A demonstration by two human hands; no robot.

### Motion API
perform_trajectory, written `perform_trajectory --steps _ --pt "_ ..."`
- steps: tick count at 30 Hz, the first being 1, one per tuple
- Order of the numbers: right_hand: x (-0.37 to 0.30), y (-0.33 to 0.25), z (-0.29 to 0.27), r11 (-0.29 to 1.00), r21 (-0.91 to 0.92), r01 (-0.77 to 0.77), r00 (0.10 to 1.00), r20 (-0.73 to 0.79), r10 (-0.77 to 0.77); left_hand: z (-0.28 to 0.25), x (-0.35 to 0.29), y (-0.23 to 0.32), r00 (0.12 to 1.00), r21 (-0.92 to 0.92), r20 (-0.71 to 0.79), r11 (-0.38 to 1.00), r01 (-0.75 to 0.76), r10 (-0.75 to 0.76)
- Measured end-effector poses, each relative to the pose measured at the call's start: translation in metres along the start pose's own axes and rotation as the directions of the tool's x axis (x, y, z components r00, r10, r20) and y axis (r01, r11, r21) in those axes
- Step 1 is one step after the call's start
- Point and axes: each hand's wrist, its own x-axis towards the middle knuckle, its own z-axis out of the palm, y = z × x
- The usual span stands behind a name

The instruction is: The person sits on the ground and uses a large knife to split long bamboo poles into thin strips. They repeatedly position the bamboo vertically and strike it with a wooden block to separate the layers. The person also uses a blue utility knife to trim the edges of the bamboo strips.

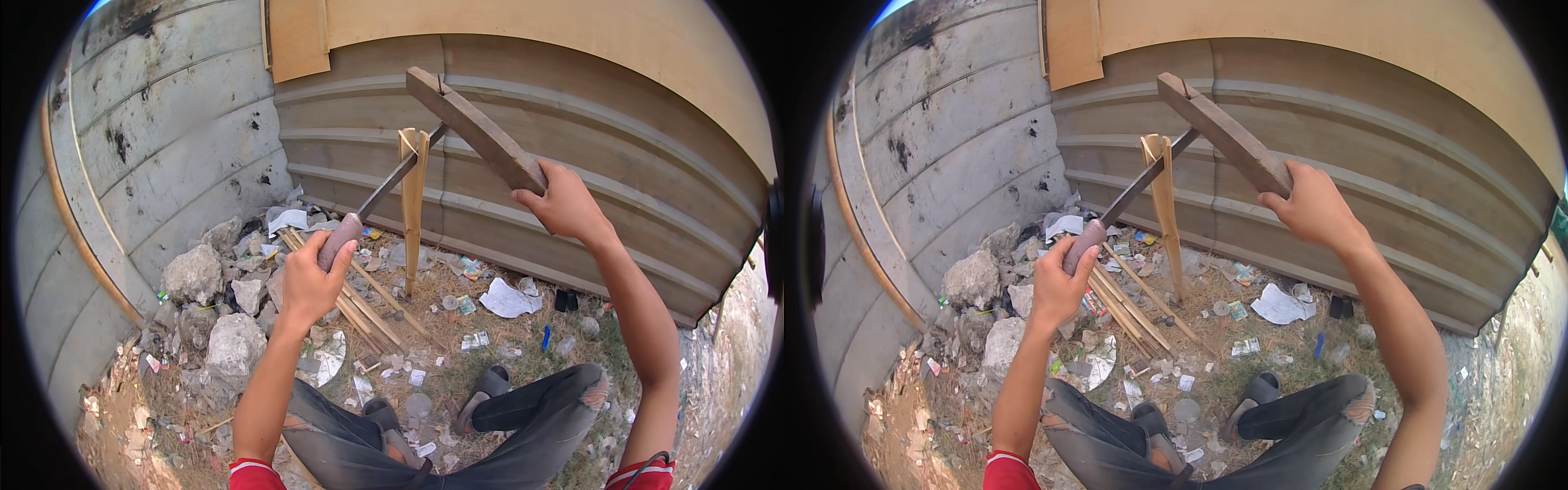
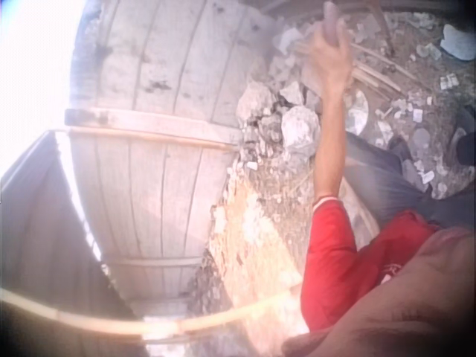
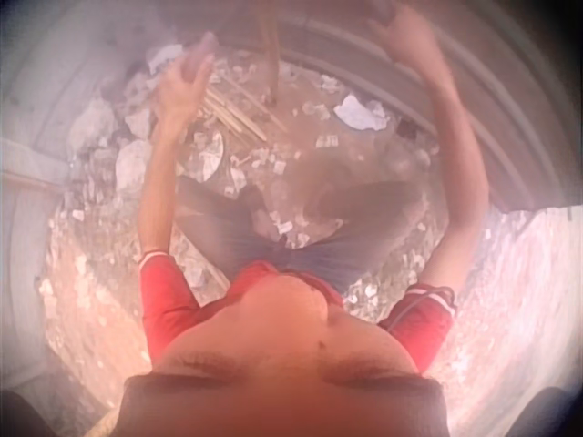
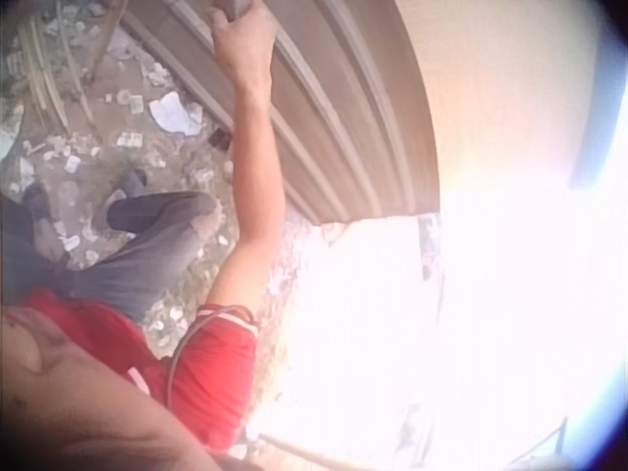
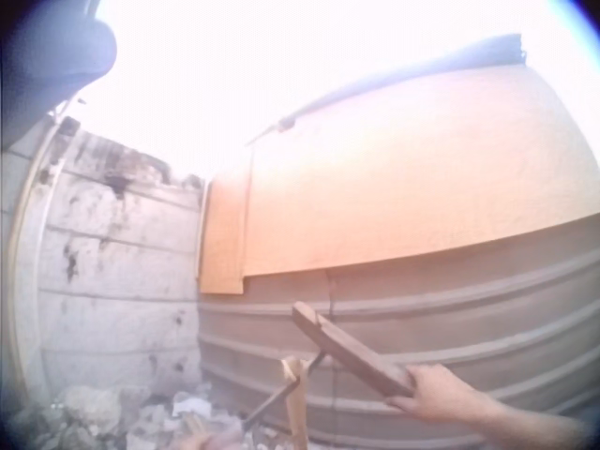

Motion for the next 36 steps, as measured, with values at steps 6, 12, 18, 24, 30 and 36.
perform_trajectory --steps 6,12,18,24,30,36 --pt "0.003 -0.012 -0.024 0.994 0.011 -0.112 0.994 0.014 0.112 -0.029 0.027 0.023 0.997 0.026 -0.021 0.997 -0.07 0.071" --pt "0.014 0.005 -0.006 0.995 0.104 -0.002 0.997 -0.078 0.011 -0.028 0.054 0.027 0.994 0.023 0.074 0.997 -0.078 0.076" --pt "0.018 0.007 0.016 0.983 0.149 -0.112 0.991 -0.062 0.122 0.005 0.065 -0.004 0.999 -0.094 0.004 0.995 -0.042 0.042" --pt "0.053 0.013 -0.029 0.972 0.232 -0.028 0.985 -0.159 0.066 -0.003 0.096 -0.011 0.997 -0.068 0.05 0.996 0.058 -0.054" --pt "0.091 -0.019 -0.103 0.744 0.386 0.545 0.557 -0.83 0.022 -0.006 0.108 -0.019 0.997 -0.056 0.059 0.997 0.048 -0.044" --pt "0.094 -0.035 -0.053 0.792 0.286 0.539 0.435 -0.9 0.029 0.008 0.105 -0.008 0.999 -0.071 0.048 0.997 0.015 -0.012"
